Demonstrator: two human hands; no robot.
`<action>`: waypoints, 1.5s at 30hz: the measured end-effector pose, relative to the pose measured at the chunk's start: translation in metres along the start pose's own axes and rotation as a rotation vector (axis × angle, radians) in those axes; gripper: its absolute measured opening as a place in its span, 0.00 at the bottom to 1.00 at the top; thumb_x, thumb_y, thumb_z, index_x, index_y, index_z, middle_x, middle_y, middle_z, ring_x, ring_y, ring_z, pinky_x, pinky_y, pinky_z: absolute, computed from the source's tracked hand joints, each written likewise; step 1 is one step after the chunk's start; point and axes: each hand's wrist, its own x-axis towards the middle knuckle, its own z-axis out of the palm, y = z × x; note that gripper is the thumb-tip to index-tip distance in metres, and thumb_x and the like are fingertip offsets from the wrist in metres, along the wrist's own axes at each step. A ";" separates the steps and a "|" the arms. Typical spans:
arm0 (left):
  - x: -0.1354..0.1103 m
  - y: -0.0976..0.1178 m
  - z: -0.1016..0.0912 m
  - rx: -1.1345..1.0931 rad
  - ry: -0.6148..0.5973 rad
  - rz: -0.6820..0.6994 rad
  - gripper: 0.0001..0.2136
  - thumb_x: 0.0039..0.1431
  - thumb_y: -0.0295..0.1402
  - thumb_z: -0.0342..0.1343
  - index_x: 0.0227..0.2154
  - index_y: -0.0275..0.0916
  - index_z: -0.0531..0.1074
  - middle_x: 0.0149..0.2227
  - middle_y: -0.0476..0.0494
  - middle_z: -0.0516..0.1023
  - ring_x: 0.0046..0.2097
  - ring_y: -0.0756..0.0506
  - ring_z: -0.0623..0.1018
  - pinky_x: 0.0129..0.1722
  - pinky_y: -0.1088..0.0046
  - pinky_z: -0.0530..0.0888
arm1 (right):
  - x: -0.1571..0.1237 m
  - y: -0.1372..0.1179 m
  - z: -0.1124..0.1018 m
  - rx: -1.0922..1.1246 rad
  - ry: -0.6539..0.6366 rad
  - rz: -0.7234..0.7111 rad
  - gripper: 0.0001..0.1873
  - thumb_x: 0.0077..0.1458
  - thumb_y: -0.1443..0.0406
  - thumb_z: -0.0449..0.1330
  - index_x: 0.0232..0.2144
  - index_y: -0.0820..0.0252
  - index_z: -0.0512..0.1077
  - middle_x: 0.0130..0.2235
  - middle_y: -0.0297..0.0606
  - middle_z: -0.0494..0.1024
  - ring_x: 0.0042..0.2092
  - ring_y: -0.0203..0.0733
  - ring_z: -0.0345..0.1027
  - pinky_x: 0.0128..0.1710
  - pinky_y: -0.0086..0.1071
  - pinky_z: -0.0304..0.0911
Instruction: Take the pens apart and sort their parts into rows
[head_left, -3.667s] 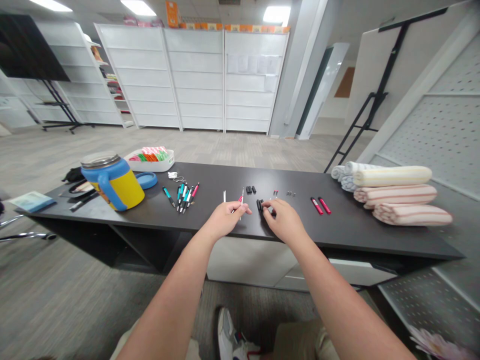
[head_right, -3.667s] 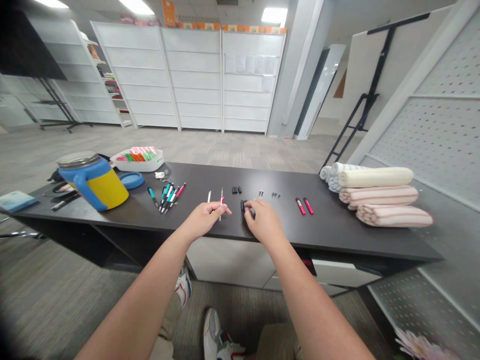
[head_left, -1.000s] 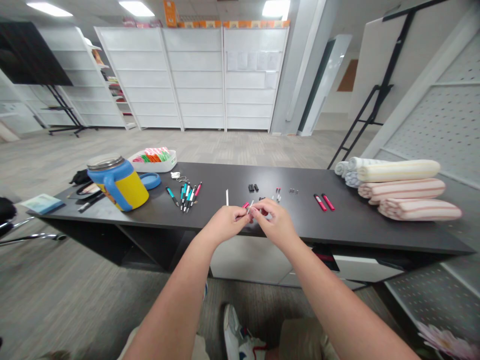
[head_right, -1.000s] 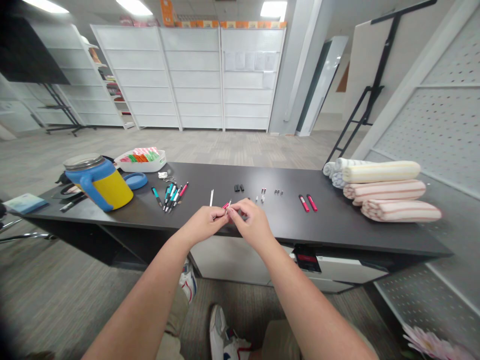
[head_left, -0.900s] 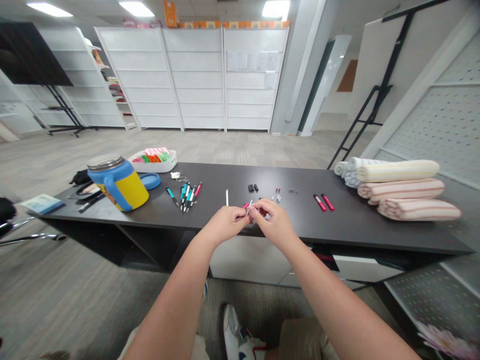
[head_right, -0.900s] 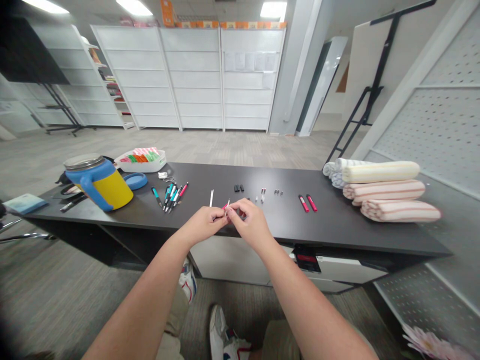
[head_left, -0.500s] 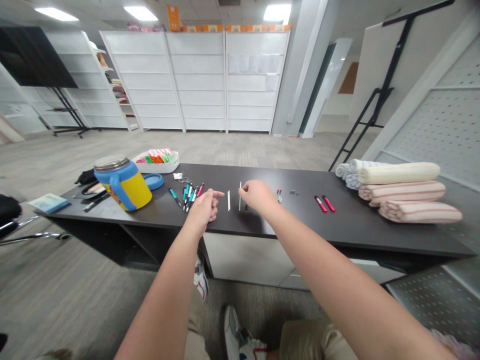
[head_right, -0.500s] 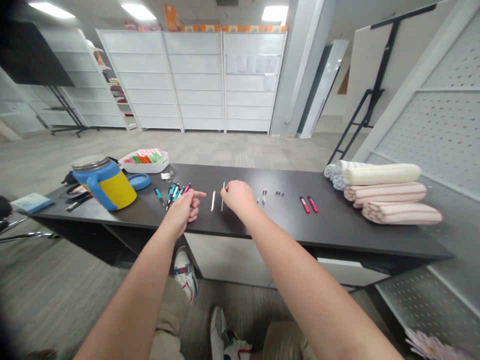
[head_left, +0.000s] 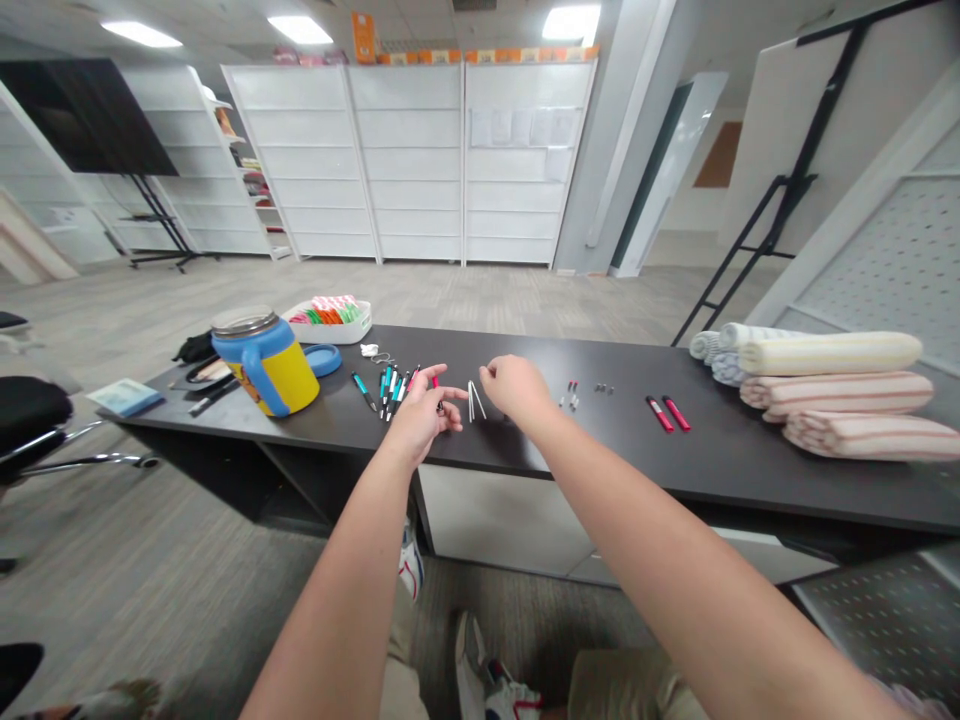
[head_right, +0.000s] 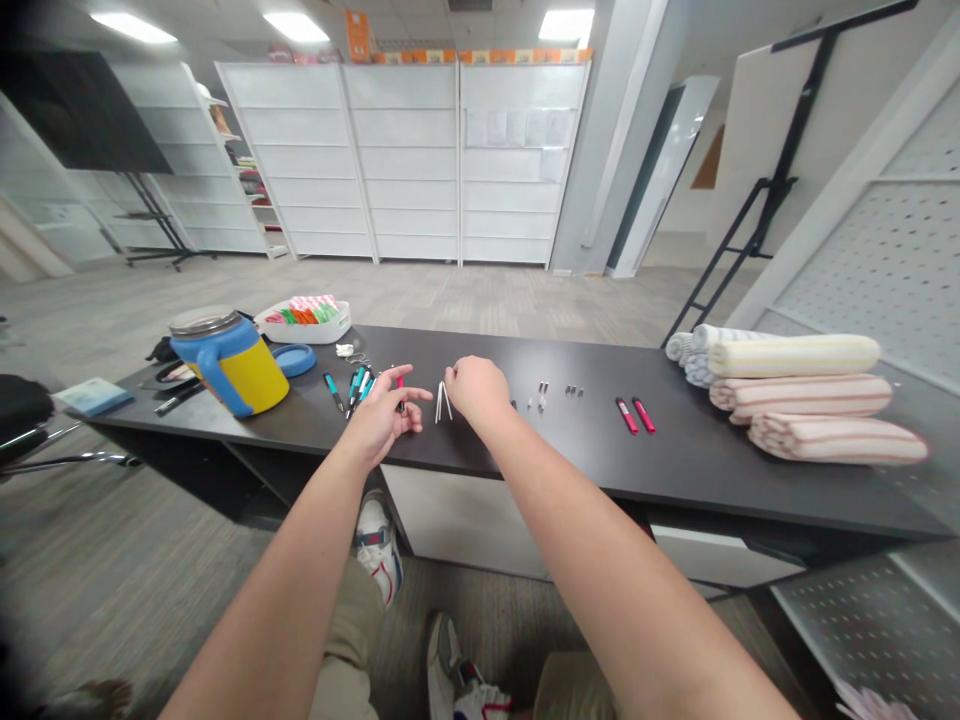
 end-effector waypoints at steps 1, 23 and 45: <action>0.000 0.000 0.002 -0.016 -0.007 0.008 0.28 0.59 0.29 0.55 0.62 0.45 0.57 0.41 0.43 0.81 0.26 0.50 0.77 0.28 0.71 0.76 | -0.007 0.003 -0.003 0.056 0.057 -0.043 0.18 0.67 0.58 0.53 0.36 0.59 0.81 0.39 0.47 0.84 0.41 0.45 0.77 0.41 0.33 0.65; -0.016 -0.068 0.124 0.324 -0.105 0.167 0.16 0.72 0.45 0.48 0.54 0.42 0.65 0.45 0.38 0.83 0.43 0.43 0.83 0.47 0.63 0.79 | -0.142 0.094 -0.019 0.601 0.345 -0.049 0.13 0.63 0.58 0.61 0.46 0.57 0.76 0.36 0.37 0.83 0.34 0.41 0.78 0.37 0.33 0.70; -0.009 -0.069 0.149 1.215 -0.267 0.425 0.05 0.61 0.32 0.62 0.35 0.39 0.82 0.37 0.42 0.78 0.41 0.43 0.78 0.45 0.67 0.75 | -0.109 0.140 -0.038 0.397 0.388 -0.125 0.13 0.65 0.54 0.59 0.37 0.56 0.75 0.31 0.36 0.79 0.31 0.40 0.72 0.34 0.33 0.64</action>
